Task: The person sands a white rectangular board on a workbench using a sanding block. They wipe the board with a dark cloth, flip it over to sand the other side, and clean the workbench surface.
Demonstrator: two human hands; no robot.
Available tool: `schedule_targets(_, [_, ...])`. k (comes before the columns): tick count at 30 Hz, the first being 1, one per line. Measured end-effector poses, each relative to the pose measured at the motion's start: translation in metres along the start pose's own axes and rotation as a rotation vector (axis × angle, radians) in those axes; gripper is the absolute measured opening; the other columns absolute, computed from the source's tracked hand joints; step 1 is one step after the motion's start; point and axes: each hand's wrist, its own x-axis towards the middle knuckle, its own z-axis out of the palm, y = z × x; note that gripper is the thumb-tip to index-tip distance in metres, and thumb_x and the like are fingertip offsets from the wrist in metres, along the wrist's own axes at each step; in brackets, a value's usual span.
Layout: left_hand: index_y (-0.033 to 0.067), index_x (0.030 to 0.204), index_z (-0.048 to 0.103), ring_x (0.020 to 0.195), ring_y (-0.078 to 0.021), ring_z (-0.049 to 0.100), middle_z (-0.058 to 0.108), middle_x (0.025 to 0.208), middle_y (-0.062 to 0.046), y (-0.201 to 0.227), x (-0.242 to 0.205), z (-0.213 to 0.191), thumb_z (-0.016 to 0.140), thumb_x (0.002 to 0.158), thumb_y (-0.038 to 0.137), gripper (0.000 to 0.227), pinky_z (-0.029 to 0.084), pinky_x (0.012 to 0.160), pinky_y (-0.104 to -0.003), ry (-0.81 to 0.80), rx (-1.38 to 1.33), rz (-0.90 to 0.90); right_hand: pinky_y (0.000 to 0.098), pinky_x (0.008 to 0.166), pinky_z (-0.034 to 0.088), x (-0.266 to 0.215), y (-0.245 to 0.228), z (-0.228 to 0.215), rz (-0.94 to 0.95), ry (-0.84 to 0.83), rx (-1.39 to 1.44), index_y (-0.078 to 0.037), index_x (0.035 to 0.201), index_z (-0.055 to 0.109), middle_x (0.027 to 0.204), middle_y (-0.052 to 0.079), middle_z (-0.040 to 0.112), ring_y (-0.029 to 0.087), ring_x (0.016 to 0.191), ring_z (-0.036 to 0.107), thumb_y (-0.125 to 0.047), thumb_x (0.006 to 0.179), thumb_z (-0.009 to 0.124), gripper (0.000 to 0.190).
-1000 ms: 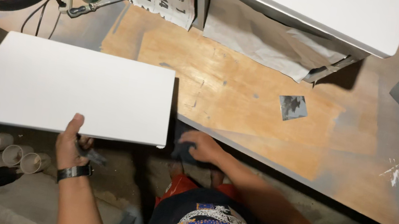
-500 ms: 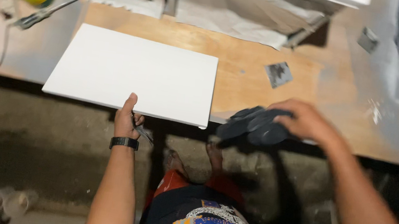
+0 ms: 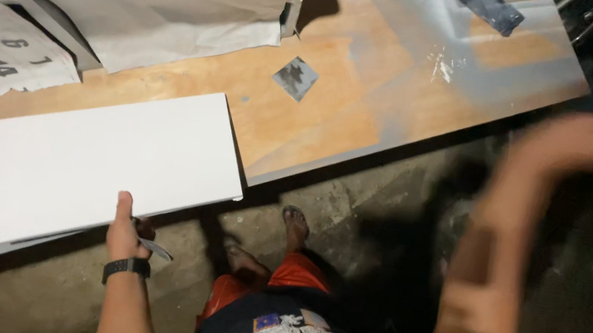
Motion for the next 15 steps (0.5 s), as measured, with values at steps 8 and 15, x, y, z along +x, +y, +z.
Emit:
schedule_targets(8, [0.0039, 0.118, 0.086, 0.046, -0.0089, 0.017, 0.032, 0.057, 0.006, -0.007, -0.034, 0.009, 0.078, 0.097, 0.052, 0.053, 0.012, 0.050, -0.032, -0.141, 0.463, -0.144, 0.0540, 0.095, 0.054, -0.269, -0.114, 0.095, -1.222, -0.651, 0.734, -0.021, 0.103, 0.072, 0.115, 0.019, 0.077, 0.044, 0.109, 0.072, -0.039, 0.091, 0.053, 0.030])
schedule_targets(15, [0.0102, 0.108, 0.078, 0.053, -0.0098, 0.047, 0.077, 0.092, 0.000, -0.084, -0.004, 0.013, 0.083, 0.095, 0.034, 0.027, 0.037, 0.046, -0.027, -0.168, 0.345, -0.108, 0.0362, 0.108, 0.053, -0.138, -0.059, 0.002, -1.101, -0.268, 1.149, -0.017, 0.123, 0.082, 0.130, 0.005, 0.081, 0.028, 0.120, 0.074, -0.015, 0.078, 0.075, 0.046])
